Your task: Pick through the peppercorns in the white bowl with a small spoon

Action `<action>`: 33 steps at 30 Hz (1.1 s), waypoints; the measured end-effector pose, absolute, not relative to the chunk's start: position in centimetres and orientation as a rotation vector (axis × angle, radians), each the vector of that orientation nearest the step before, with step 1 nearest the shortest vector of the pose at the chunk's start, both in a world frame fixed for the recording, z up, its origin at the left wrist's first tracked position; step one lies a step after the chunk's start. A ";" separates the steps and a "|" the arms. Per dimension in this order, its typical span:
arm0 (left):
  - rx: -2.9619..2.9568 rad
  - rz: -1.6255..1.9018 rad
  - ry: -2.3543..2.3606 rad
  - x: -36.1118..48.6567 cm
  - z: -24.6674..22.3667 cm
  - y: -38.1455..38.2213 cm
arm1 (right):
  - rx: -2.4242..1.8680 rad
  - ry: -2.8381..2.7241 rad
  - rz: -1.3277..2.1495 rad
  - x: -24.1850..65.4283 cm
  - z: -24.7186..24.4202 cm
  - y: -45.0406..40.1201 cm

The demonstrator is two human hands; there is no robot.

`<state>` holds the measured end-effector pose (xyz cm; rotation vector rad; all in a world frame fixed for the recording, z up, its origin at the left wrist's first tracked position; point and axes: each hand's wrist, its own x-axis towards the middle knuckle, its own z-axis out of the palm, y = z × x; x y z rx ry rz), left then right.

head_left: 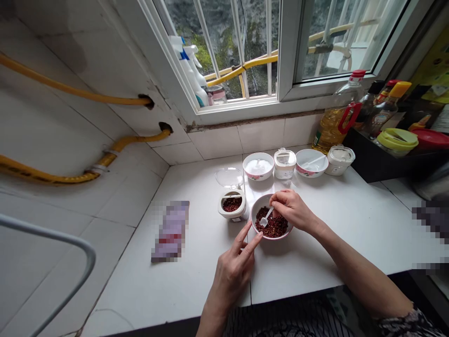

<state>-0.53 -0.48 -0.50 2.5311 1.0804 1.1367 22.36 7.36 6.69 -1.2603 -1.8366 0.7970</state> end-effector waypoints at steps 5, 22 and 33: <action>2.528 1.123 1.076 -0.5 -0.4 -0.5 | -1.262 -1.616 1.103 22.6 6.9 7.2; 2.522 1.153 1.072 -0.4 -0.6 -0.4 | -1.166 -1.304 1.221 22.6 7.5 7.9; 2.550 1.157 1.081 -0.4 -0.6 -0.4 | -0.975 -1.736 0.549 17.9 7.9 6.9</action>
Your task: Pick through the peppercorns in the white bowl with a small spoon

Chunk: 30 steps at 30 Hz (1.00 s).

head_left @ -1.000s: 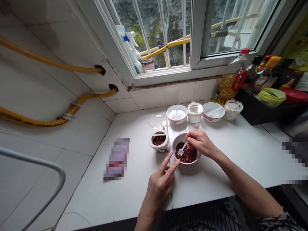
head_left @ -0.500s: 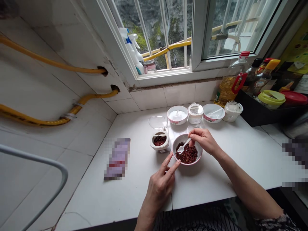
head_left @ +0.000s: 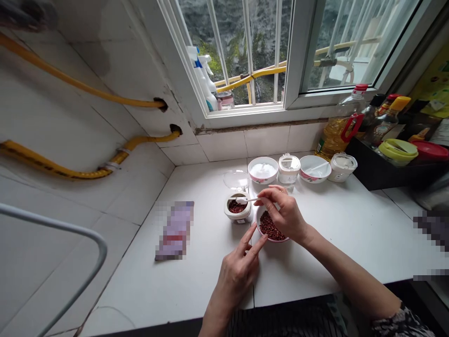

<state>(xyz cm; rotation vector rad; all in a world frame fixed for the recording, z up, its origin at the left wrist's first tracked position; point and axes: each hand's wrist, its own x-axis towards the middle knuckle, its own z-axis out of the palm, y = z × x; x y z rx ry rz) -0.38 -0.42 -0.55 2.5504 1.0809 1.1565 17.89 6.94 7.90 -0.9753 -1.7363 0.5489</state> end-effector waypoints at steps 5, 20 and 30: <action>2.560 1.135 1.096 -0.3 -0.3 -0.4 | -0.926 -1.888 0.372 18.7 8.0 6.8; 2.536 1.153 1.082 -0.5 -0.4 -0.5 | -1.187 -1.984 0.662 22.4 6.8 7.1; 2.526 1.143 1.083 -0.4 -0.2 -0.5 | -1.237 -1.473 1.194 22.9 7.6 7.1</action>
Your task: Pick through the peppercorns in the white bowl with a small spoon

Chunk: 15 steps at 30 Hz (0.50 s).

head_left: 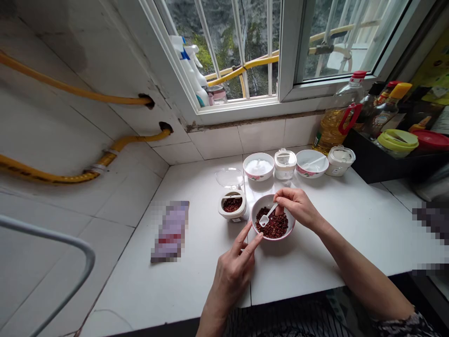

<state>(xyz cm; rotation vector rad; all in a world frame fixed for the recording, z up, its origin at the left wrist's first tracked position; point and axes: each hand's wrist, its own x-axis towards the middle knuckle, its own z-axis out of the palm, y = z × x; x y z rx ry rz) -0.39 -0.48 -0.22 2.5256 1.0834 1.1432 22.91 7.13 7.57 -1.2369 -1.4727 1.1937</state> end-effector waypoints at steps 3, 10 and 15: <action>2.528 1.145 1.082 -0.4 -0.2 -0.4 | -1.229 -1.429 1.232 23.0 7.6 7.3; 2.541 1.137 1.089 -0.4 -0.4 -0.4 | -1.209 -1.382 1.262 23.1 7.6 7.3; 2.535 1.147 1.078 -0.4 -0.5 -0.4 | -1.187 -1.332 1.254 22.9 7.4 7.6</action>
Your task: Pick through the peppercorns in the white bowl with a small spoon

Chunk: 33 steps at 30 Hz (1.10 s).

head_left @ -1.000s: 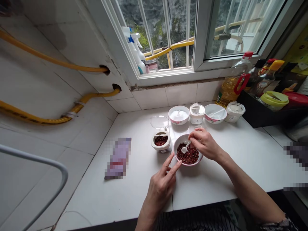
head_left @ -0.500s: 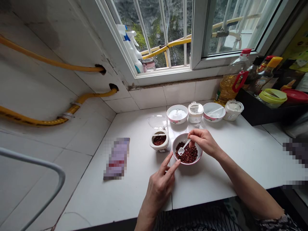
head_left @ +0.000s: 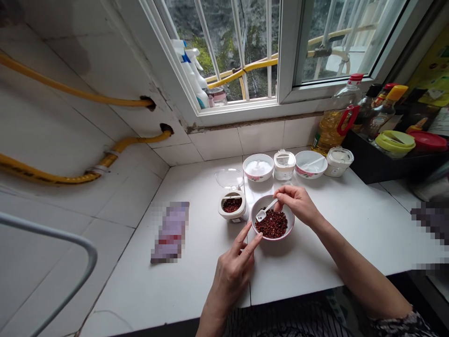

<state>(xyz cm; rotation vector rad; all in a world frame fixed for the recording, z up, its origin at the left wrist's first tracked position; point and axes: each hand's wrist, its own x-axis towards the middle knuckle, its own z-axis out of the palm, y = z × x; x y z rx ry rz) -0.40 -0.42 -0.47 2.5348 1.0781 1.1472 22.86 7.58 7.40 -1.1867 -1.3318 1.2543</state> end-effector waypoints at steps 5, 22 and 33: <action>2.526 1.149 1.066 -0.4 -0.5 -0.4 | -1.087 -1.300 1.154 21.2 7.2 7.6; 2.539 1.144 1.067 -0.4 -0.4 -0.4 | -1.033 -1.684 0.402 21.0 7.9 6.7; 2.538 1.143 1.085 -0.5 -0.6 -0.5 | -1.129 -2.013 0.486 22.6 6.6 7.0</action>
